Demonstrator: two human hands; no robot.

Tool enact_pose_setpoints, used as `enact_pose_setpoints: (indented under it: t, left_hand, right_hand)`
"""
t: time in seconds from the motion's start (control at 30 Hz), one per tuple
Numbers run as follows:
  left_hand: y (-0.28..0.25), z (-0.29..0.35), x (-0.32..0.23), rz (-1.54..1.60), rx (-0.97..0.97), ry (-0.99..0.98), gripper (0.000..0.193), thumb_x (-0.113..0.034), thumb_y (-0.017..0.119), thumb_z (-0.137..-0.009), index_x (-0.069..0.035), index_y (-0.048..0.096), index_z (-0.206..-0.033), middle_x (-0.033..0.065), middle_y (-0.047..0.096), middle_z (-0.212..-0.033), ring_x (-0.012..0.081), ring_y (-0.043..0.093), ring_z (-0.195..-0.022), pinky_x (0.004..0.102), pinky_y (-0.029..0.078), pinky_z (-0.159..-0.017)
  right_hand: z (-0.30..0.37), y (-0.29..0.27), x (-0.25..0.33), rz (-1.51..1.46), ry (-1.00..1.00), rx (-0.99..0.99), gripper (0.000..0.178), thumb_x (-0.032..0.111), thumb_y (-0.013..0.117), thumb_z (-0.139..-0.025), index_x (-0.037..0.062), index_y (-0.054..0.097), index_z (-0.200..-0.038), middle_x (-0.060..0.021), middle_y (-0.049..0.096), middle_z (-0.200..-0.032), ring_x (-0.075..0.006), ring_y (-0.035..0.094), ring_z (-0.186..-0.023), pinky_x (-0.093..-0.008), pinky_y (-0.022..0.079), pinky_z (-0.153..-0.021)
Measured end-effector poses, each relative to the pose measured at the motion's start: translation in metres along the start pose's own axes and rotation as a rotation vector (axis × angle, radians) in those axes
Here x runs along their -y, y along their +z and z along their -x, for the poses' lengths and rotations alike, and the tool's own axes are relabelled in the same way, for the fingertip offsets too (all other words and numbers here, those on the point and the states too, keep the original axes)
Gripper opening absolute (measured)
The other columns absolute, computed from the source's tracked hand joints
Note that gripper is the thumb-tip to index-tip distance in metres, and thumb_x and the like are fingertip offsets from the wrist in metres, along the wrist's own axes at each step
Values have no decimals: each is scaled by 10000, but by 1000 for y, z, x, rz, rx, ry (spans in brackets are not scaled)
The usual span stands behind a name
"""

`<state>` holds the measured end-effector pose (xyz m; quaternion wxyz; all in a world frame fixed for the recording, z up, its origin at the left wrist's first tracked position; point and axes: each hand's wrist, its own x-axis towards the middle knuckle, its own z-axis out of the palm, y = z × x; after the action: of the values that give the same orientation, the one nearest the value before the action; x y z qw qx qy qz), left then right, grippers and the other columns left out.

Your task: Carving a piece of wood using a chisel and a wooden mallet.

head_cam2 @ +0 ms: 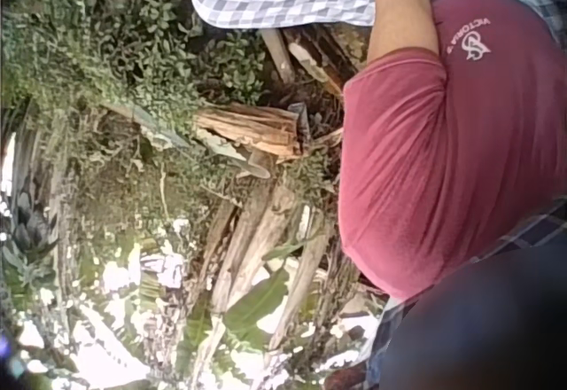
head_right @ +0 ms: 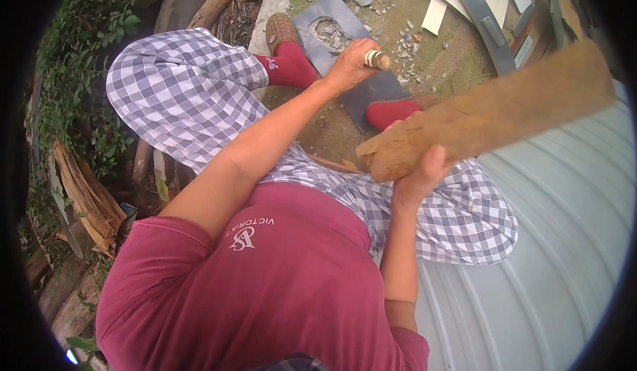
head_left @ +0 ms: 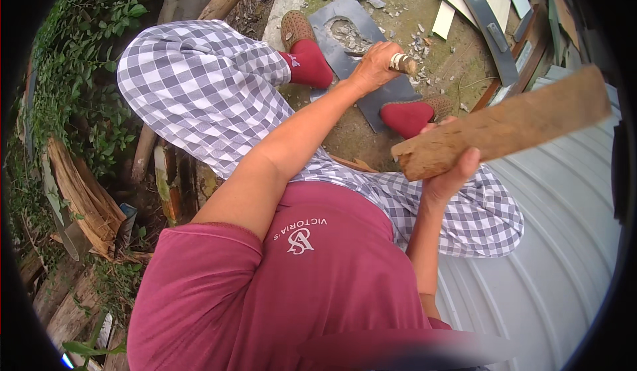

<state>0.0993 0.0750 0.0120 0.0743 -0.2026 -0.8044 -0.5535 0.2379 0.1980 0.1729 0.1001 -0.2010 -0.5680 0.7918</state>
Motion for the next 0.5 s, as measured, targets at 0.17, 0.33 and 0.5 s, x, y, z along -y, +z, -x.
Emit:
enact_pose_setpoints:
  t: [0.17,0.33,0.5]
  left_hand:
    - [0,3,4,7,64,-29,323,-134,758,-687,-77,527,-905,93,560,-851,316,533,-871,391,426,-768]
    - [-5,2,0,1,36,-44,330,-117,754,-685,-80,524,-918,93,561,-871,313,536,-878,392,431,-778]
    - [-9,0,-1,11,24,-36,329,-114,749,-691,-77,524,-928,96,559,-880,318,535,-878,399,433,-779]
  right_hand:
    - [-1,-3,-49,231,300,70,610,387,560,-889,-39,408,-1298,-136,529,-1186,-195,507,-1086,-315,400,-937]
    - [-18,5,45,-81,-10,-19,658,521,545,-837,-36,436,-1169,-155,561,-960,-262,588,-774,-330,531,-634]
    - [-25,6,76,-115,-371,-33,759,652,495,-796,-10,418,-1160,-109,491,-967,-290,584,-797,-392,576,-605]
